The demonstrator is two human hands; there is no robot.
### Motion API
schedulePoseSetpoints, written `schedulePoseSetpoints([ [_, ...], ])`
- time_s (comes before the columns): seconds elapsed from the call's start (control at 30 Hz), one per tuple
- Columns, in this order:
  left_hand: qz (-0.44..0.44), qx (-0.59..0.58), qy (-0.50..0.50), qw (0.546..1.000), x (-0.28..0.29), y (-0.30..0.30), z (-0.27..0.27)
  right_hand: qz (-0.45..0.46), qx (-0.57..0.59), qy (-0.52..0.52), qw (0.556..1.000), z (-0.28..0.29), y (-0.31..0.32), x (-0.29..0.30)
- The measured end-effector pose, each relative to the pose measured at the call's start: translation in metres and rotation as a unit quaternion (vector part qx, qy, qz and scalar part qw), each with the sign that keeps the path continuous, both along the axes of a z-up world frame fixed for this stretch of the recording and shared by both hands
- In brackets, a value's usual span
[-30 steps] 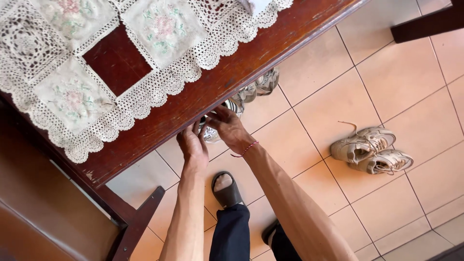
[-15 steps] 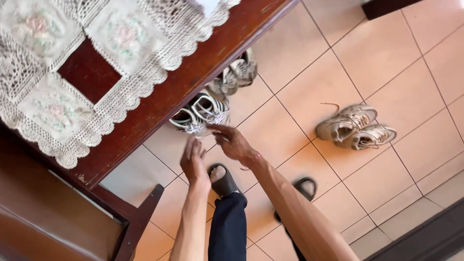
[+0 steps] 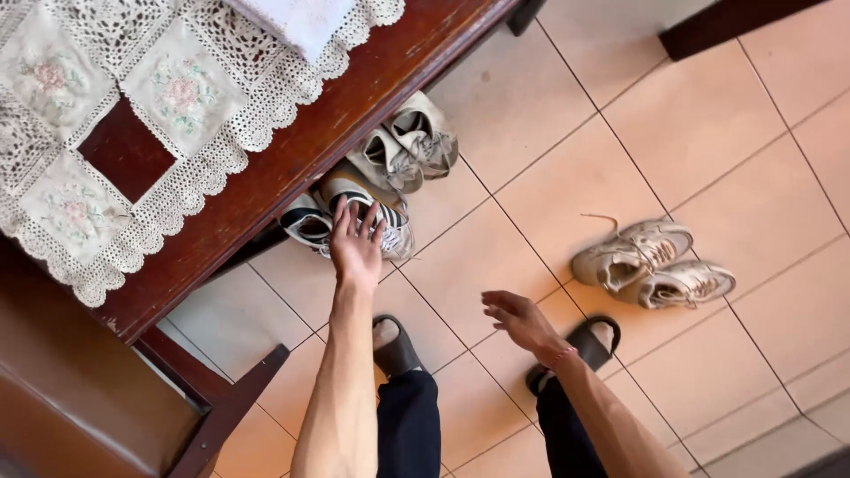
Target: Arranging furniture and organizing items such as a table cloth, towel, and shoes on a balcony.
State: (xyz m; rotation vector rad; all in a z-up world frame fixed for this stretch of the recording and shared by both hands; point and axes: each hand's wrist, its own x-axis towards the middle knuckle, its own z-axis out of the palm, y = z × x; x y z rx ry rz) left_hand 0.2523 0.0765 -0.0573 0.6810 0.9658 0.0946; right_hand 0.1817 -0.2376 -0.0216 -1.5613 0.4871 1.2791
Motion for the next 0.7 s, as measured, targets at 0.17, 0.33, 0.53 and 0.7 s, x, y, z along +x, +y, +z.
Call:
schedulePoseSetpoints([
  [0.17,0.095,-0.036,0.007,0.995,0.018,0.009,-0.034,0.003,0.002,0.001,1.000,-0.046,-0.043,-0.025],
  [0.33,0.124,0.029,-0.023,0.992,0.028,0.017,-0.033,0.020,-0.023,0.034,0.999,-0.037,-0.049,-0.026],
  [0.53,0.131,0.097,-0.024,0.986,0.042,0.020,-0.012,0.040,-0.025,0.045,0.998,-0.025,-0.037,-0.013],
  [0.7,0.118,0.201,0.044,0.971,0.038,0.009,-0.003,0.015,-0.026,0.047,0.998,-0.013,-0.028,0.002],
])
